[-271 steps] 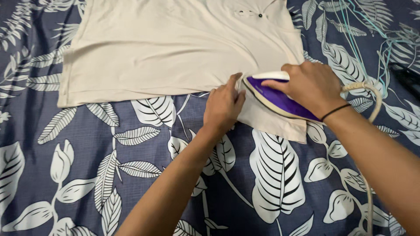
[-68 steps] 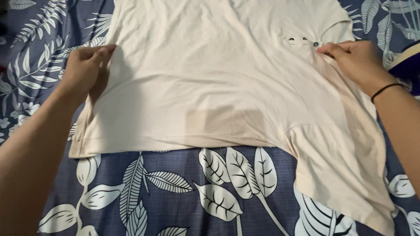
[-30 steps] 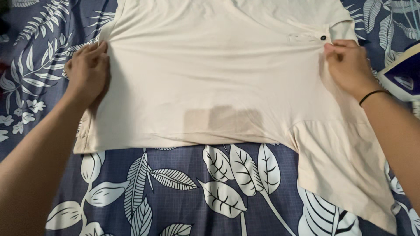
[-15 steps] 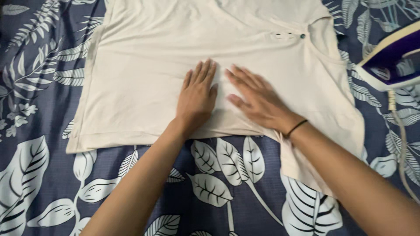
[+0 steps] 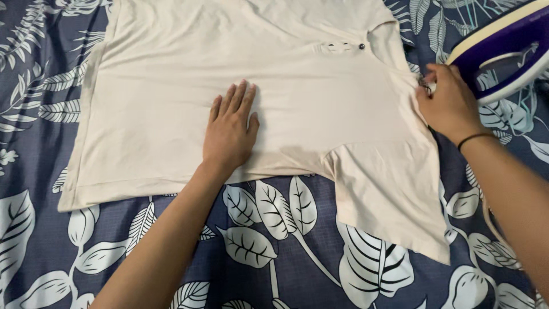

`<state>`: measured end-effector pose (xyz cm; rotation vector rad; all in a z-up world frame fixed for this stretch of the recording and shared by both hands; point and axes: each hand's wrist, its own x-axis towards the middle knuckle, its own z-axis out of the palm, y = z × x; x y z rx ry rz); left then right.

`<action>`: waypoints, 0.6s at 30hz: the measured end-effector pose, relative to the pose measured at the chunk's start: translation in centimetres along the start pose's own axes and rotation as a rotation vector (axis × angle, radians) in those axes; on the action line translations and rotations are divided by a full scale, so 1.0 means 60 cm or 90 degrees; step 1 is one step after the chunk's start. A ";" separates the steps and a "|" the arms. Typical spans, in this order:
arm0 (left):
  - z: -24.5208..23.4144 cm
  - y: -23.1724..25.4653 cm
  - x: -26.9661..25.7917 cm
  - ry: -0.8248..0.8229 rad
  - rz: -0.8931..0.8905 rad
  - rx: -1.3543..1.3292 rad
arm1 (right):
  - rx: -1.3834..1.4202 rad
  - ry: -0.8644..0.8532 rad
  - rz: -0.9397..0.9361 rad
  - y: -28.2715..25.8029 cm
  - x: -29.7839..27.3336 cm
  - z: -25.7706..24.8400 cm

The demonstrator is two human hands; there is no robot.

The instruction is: The person irons a white short-sleeved shirt laid on a patterned bedsheet. They smooth the fabric with one hand while moving a purple and white iron with the other, then flip the shirt to iron the other side.

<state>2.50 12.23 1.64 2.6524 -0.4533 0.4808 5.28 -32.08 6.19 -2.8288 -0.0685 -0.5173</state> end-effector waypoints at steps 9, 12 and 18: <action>-0.005 0.006 -0.001 -0.006 -0.003 0.009 | 0.535 -0.033 0.181 -0.003 0.051 0.046; -0.005 0.006 -0.002 -0.007 -0.003 0.011 | 0.739 -0.054 0.296 -0.005 0.063 0.047; -0.006 0.005 -0.003 -0.004 -0.004 0.005 | 0.268 0.024 0.192 0.001 0.036 0.042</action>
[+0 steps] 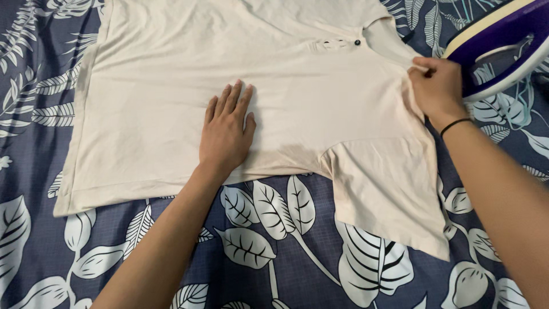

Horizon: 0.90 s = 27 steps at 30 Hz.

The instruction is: The person irons a white short-sleeved shirt laid on a patterned bedsheet. They smooth the fabric with one hand while moving a purple and white iron with the other, then flip the shirt to iron the other side.

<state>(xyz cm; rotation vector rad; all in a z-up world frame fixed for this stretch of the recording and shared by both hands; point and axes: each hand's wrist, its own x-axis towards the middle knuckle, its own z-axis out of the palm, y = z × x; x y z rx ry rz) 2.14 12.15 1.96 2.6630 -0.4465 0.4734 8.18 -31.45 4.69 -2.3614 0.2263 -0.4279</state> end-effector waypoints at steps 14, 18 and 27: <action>-0.004 0.002 -0.004 0.032 0.026 -0.026 | -0.320 -0.042 -0.135 -0.058 -0.066 -0.029; -0.010 0.009 -0.005 0.047 0.063 -0.038 | -0.389 -0.001 -0.160 -0.059 -0.065 -0.035; 0.025 0.170 -0.006 0.037 0.283 -0.317 | -0.304 0.066 -0.283 -0.061 -0.060 -0.048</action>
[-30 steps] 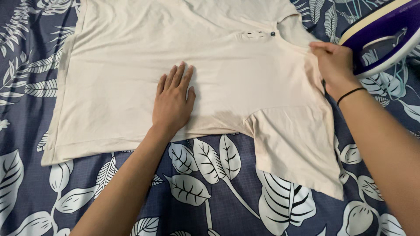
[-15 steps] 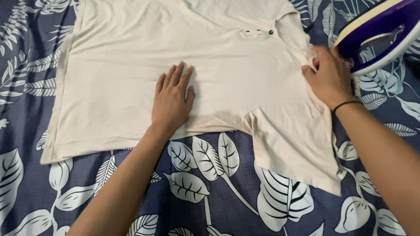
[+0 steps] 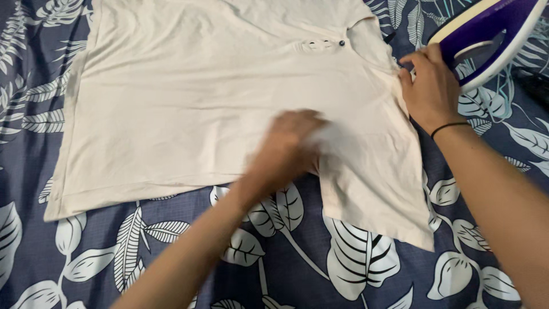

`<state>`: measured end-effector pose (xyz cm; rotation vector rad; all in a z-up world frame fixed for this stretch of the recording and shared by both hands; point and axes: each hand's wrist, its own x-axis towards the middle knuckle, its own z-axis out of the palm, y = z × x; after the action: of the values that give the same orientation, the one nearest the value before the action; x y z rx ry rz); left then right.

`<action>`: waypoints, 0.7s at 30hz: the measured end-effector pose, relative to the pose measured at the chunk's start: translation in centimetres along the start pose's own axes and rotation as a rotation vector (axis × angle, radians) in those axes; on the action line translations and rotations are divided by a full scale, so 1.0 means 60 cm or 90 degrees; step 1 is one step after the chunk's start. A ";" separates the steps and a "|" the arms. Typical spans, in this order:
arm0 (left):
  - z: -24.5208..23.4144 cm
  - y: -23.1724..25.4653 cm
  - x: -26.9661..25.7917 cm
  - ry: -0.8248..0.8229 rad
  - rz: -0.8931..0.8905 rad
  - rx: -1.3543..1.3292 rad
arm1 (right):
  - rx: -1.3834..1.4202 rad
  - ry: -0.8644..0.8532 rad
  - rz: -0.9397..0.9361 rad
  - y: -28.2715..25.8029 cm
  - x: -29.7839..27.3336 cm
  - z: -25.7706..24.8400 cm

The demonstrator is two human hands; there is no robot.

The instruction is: The person irons a white short-sleeved shirt laid on a patterned bedsheet. They smooth the fabric with one hand while moving a purple and white iron with the other, then flip the shirt to iron the other side.

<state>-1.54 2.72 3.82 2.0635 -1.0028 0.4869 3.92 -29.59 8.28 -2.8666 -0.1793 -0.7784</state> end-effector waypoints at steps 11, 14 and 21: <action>0.177 0.138 0.065 -0.163 0.013 -0.022 | -0.019 -0.254 -0.023 0.034 0.072 0.004; 0.195 0.142 0.054 -0.155 0.028 0.010 | -0.136 -0.181 -0.137 0.047 0.070 0.015; 0.183 0.136 0.069 -0.099 0.136 -0.127 | -0.254 -0.074 -0.155 0.035 0.050 0.037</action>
<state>-5.37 -11.03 3.40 1.8474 -1.3190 0.3217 7.92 -31.01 7.67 -3.3156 -0.4414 -0.7609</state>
